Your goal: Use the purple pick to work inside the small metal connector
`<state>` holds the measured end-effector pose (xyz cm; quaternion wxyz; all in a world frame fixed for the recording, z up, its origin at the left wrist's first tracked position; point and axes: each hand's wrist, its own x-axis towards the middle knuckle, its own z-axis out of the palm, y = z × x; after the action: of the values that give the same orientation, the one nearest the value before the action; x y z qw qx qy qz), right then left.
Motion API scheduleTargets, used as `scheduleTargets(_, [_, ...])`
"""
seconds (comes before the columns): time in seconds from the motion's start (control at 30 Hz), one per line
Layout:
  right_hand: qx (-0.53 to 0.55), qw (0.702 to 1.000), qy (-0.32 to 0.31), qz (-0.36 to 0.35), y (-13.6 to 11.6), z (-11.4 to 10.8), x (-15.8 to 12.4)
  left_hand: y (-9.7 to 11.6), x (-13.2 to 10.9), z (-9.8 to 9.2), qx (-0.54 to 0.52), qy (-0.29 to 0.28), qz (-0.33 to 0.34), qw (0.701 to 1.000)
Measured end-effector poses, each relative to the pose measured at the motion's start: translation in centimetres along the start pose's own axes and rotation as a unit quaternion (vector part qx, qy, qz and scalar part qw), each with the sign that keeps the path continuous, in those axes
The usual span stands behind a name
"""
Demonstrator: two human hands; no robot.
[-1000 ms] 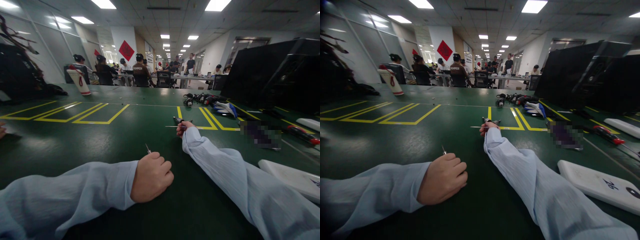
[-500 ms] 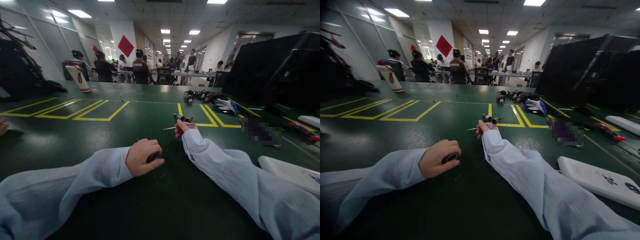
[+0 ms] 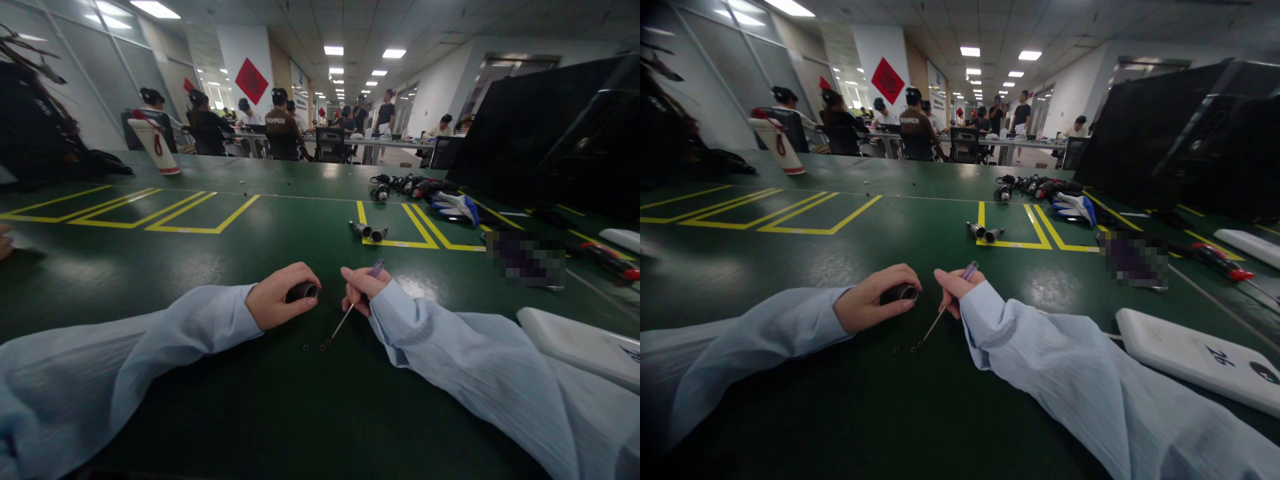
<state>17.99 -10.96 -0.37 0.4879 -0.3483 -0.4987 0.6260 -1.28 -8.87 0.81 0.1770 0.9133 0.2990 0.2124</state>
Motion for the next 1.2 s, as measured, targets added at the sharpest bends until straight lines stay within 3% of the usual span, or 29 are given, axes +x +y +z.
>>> scheduleTargets(0.2, [-0.033, 0.999, -0.002, -0.010, 0.0, 0.1, 0.1, -0.1, 0.0, 0.0, 0.003, 0.006, 0.011, 1.000])
scheduleTargets(0.4, [-0.135, 0.991, 0.024, -0.003, -0.8, 1.2, -0.7, -0.3, -0.1, 0.2, 0.013, 0.026, 0.000, 1.000])
scheduleTargets(0.5, [-0.198, 0.978, 0.037, -0.054, -1.0, 1.9, -1.7, -0.6, 0.0, 0.3, 0.030, 0.029, -0.004, 0.999])
scheduleTargets(0.7, [-0.115, 0.986, 0.094, -0.081, -0.5, 1.6, -2.1, -0.6, 0.1, -0.4, 0.098, 0.071, -0.033, 0.992])
scheduleTargets(0.83, [-0.050, 0.985, 0.117, -0.117, -1.0, 0.9, -1.7, 0.1, 0.0, -0.4, -0.031, 0.103, -0.105, 0.989])
scheduleTargets(0.97, [-0.080, 0.979, 0.120, -0.145, -1.8, 0.8, -2.1, 0.7, -0.1, 0.1, -0.274, 0.098, -0.189, 0.938])
scheduleTargets(1.07, [-0.123, 0.972, 0.119, -0.159, -1.9, 1.0, -2.4, 1.2, -0.2, 0.1, -0.348, 0.082, -0.235, 0.904])
scheduleTargets(1.2, [-0.200, 0.954, 0.118, -0.189, -1.6, 1.4, -2.5, 2.1, -0.1, -0.2, -0.400, 0.111, -0.250, 0.875])
